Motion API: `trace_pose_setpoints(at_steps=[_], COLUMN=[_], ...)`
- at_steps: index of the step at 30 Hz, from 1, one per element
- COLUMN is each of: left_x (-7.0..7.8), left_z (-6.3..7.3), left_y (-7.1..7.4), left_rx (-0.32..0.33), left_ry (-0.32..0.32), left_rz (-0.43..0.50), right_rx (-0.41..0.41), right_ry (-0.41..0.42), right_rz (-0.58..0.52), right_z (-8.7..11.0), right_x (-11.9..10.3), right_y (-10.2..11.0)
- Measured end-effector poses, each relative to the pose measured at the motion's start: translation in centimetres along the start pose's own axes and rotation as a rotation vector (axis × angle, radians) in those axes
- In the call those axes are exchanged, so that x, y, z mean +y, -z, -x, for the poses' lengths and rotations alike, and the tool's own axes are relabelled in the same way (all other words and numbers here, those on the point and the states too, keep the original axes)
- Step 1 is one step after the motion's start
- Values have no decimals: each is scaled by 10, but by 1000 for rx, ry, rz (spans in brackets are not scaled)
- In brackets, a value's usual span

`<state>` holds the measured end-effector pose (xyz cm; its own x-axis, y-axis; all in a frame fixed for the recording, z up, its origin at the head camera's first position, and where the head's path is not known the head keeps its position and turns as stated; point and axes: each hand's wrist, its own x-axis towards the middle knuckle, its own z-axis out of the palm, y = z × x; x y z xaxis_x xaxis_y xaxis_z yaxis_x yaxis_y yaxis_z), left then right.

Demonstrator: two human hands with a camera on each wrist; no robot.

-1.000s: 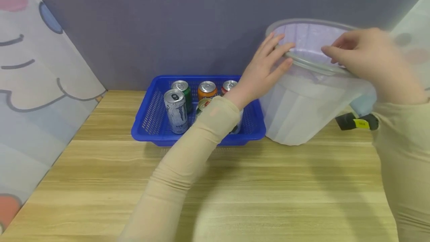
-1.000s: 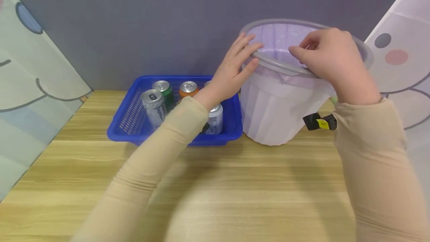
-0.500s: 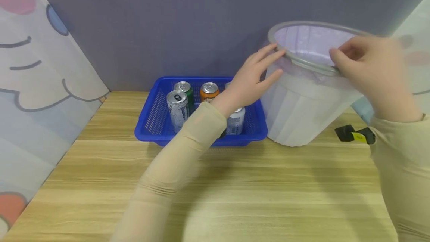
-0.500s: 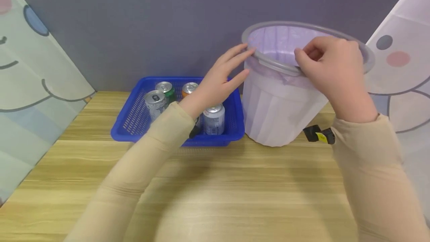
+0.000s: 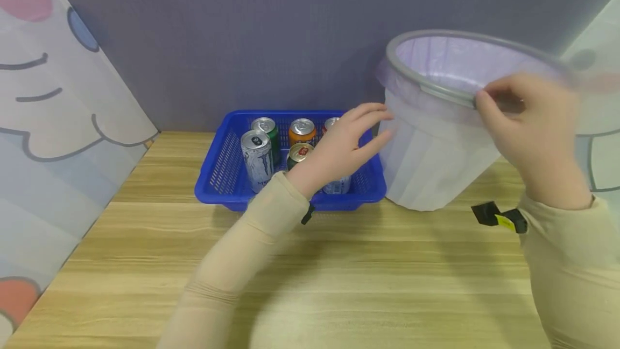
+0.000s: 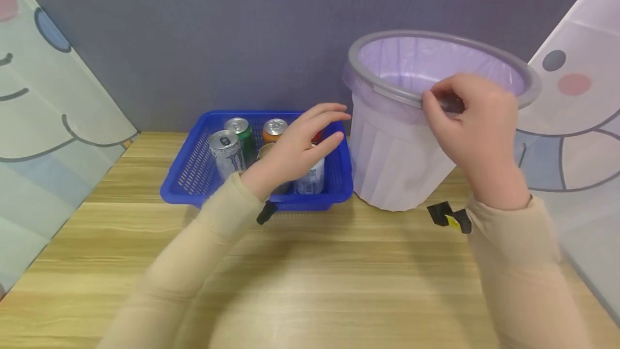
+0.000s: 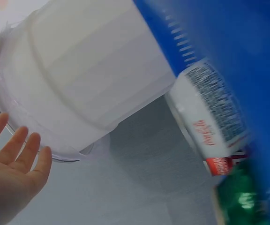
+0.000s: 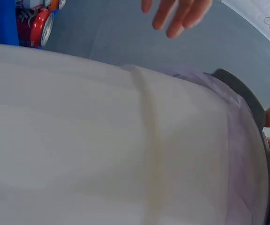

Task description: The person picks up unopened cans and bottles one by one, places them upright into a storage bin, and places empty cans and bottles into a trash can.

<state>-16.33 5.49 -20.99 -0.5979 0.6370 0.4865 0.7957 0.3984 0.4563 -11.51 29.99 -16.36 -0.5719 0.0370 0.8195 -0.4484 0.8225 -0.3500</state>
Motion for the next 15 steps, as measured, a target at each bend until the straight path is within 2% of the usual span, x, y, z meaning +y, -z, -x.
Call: trace_pose_setpoints(at_steps=[5,8,11,15], left_x=[-3,-4,-6,-7], left_z=[21,35,47,60], left_y=[-6,-10,-15,-21], left_rx=[-1,17,38,58], left_ry=[7,1,1,-5], left_rz=[-28,-25,-14,-20], right_rx=[223,356,448,504], right_ry=[117,140,145,151], right_rz=[-84,-143,-180,-217], right_z=[14,22,28,35], right_x=[-4,-14,-19,-18], right_y=[-13,-20,-25,-29])
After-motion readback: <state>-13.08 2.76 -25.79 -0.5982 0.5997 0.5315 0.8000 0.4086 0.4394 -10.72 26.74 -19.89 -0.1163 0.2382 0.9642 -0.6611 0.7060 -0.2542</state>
